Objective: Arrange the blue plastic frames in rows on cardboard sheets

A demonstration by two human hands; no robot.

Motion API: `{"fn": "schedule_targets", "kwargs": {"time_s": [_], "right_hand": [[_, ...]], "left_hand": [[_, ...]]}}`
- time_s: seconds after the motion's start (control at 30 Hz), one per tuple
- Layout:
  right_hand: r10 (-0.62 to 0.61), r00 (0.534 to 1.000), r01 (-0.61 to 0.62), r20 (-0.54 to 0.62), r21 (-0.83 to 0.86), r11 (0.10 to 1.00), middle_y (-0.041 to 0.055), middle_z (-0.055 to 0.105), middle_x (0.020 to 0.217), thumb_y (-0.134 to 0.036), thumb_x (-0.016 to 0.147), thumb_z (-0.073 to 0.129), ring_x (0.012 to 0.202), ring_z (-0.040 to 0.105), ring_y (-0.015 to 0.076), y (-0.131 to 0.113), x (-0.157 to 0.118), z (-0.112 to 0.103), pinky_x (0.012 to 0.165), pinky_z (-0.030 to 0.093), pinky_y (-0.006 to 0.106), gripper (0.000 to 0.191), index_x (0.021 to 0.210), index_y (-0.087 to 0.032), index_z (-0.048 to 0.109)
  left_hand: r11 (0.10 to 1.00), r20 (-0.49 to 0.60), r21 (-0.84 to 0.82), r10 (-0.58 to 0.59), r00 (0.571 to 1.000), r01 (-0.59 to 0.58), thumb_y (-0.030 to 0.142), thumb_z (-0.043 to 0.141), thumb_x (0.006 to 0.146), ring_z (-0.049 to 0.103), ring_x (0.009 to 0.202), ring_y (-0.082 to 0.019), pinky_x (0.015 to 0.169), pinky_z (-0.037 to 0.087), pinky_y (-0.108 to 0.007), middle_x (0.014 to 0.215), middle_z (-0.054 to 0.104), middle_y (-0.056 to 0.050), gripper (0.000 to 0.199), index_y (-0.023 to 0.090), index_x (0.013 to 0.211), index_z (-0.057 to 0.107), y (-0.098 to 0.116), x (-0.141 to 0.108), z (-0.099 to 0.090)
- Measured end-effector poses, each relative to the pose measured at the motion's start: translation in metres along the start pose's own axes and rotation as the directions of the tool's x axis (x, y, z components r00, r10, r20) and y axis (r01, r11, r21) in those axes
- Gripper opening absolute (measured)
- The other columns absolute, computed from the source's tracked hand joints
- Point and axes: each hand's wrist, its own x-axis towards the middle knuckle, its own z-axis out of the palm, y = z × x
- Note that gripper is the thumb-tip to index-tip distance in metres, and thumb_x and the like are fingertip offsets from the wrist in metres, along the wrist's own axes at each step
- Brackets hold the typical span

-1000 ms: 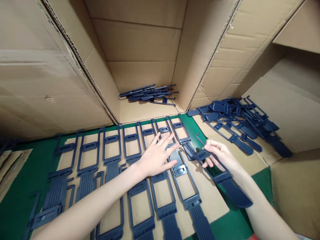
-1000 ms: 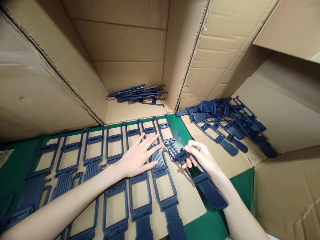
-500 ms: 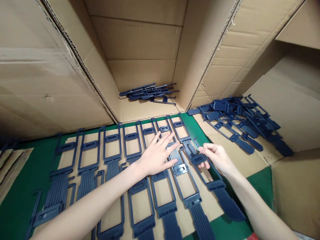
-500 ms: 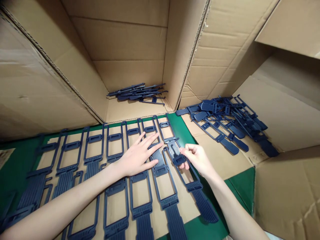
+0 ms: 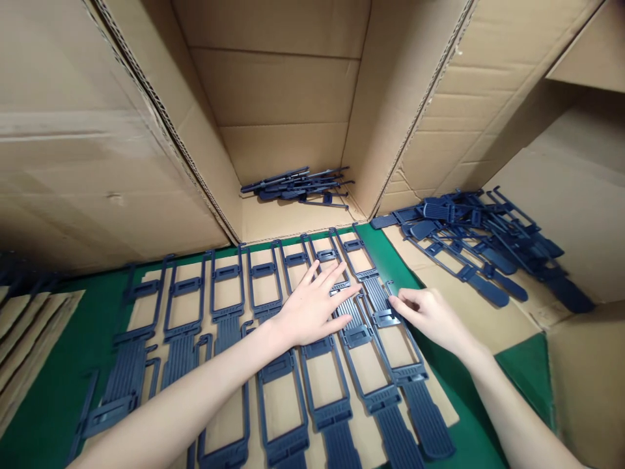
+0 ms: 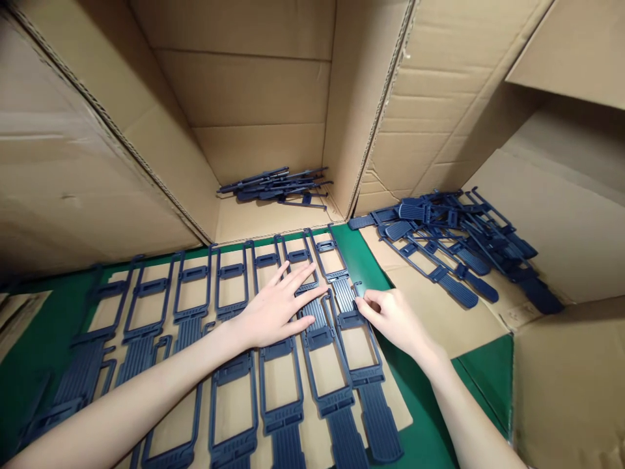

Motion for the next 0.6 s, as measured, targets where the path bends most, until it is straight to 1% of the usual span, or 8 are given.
{"fn": "schedule_targets", "kwargs": {"time_s": [0.1,0.17,0.23,0.3,0.4,0.47,0.6], "right_hand": [[-0.026,0.999,0.027,0.026,-0.028,0.999,-0.0044,0.031,0.051,-0.045,0.093,0.038,0.049,0.03,0.0115,0.0035,0.0008,0.0002,0.05,0.023,0.026,0.044,0.058,-0.021,0.029],[-0.034,0.999,0.034,0.02,-0.033,0.999,-0.0039,0.035,0.051,-0.046,0.093,0.038,0.049,0.033,0.012,0.0039,0.001,-0.0001,0.051,0.025,0.026,0.044,0.058,-0.021,0.031],[-0.022,1.0,0.021,-0.002,-0.029,0.999,-0.0032,0.04,0.051,-0.047,0.092,0.041,0.05,0.037,0.0127,0.0036,0.0013,-0.0008,0.051,0.027,0.027,0.043,0.058,-0.021,0.037],[0.007,1.0,-0.007,-0.02,-0.008,1.0,-0.0024,0.047,0.053,-0.047,0.09,0.044,0.051,0.041,0.0136,0.0035,0.0018,-0.0017,0.052,0.03,0.026,0.039,0.062,-0.021,0.047],[0.04,0.999,-0.039,-0.021,0.039,0.998,-0.001,0.056,0.059,-0.049,0.088,0.047,0.054,0.048,0.0148,0.0044,0.0028,-0.0023,0.053,0.034,0.026,0.033,0.076,-0.021,0.059],[0.038,0.999,-0.037,-0.021,0.052,0.998,-0.0005,0.058,0.061,-0.05,0.088,0.047,0.054,0.05,0.0154,0.0049,0.0035,-0.0019,0.053,0.036,0.027,0.033,0.082,-0.021,0.062],[0.015,0.999,-0.014,-0.03,0.057,0.998,0.0,0.06,0.063,-0.048,0.09,0.044,0.055,0.052,0.0161,0.0035,0.004,-0.0011,0.055,0.037,0.027,0.033,0.082,-0.021,0.062]], "left_hand": [[1.0,-0.004,-0.004,0.016,1.0,-0.016,0.049,0.04,0.094,0.017,0.142,-0.03,0.113,0.008,-0.054,0.155,0.016,-0.011,0.051,0.029,0.141,0.037,0.0004,-0.0003,-0.0009],[1.0,-0.008,0.0,0.021,1.0,-0.021,0.049,0.041,0.093,0.017,0.141,-0.031,0.113,0.008,-0.055,0.155,0.016,-0.01,0.05,0.031,0.14,0.039,0.0005,-0.0004,-0.0008],[1.0,-0.014,0.01,0.023,1.0,-0.023,0.048,0.042,0.093,0.017,0.141,-0.031,0.113,0.008,-0.055,0.155,0.017,-0.009,0.049,0.031,0.139,0.04,0.0006,-0.0005,-0.0005],[0.999,-0.02,0.022,0.028,0.999,-0.028,0.048,0.041,0.094,0.017,0.141,-0.03,0.113,0.008,-0.055,0.155,0.018,-0.008,0.048,0.031,0.139,0.041,0.0009,-0.0005,-0.0006],[0.998,-0.024,0.049,0.04,0.999,-0.039,0.048,0.042,0.094,0.018,0.141,-0.03,0.113,0.008,-0.054,0.154,0.022,-0.008,0.047,0.03,0.137,0.044,0.0022,0.0002,-0.0017],[0.996,-0.022,0.071,0.055,0.998,-0.053,0.048,0.043,0.093,0.018,0.141,-0.03,0.113,0.008,-0.054,0.152,0.026,-0.009,0.048,0.028,0.136,0.046,0.0034,0.0012,-0.0031],[0.99,-0.001,0.106,0.096,0.995,-0.095,0.046,0.044,0.093,0.02,0.141,-0.03,0.114,0.009,-0.053,0.15,0.031,-0.012,0.048,0.022,0.135,0.047,0.0061,0.0038,-0.006]]}}
